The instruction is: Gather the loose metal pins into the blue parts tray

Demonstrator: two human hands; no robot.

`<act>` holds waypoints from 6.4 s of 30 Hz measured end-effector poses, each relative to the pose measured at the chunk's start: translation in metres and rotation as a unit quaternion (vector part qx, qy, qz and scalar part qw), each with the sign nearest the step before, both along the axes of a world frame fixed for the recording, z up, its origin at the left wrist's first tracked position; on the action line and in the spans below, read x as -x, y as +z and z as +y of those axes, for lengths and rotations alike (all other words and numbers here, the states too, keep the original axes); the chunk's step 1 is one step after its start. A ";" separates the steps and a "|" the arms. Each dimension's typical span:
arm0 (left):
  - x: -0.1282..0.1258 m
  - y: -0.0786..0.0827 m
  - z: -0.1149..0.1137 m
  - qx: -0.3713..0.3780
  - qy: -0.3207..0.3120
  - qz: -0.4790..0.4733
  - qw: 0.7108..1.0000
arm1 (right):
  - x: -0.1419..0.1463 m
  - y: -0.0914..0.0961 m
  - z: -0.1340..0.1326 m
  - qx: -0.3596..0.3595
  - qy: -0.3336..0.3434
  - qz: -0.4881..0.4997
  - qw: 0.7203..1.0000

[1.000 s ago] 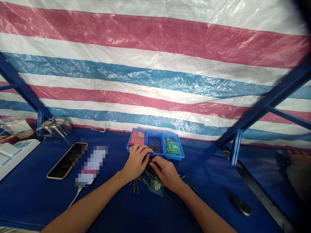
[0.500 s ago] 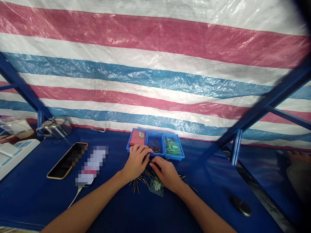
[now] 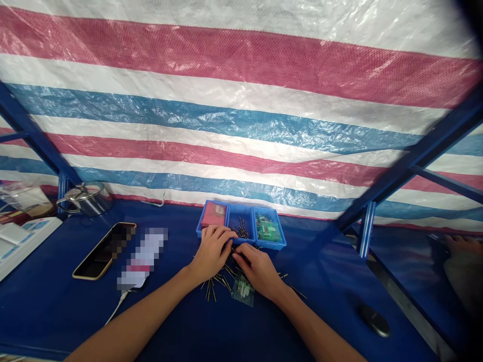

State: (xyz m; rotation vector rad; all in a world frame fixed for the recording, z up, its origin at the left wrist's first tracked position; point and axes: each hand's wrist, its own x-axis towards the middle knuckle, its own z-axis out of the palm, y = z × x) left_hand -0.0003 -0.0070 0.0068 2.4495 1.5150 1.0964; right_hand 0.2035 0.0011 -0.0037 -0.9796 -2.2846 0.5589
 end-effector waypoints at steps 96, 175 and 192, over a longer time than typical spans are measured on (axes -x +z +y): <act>0.001 0.002 -0.001 0.007 -0.008 -0.002 1.000 | 0.001 0.003 -0.001 -0.002 0.006 -0.018 1.000; 0.000 0.000 0.000 0.009 -0.006 -0.003 1.000 | 0.000 0.001 0.000 -0.005 -0.002 0.011 1.000; 0.001 0.001 -0.001 0.008 -0.006 -0.003 1.000 | 0.000 0.000 -0.001 -0.008 -0.002 0.010 1.000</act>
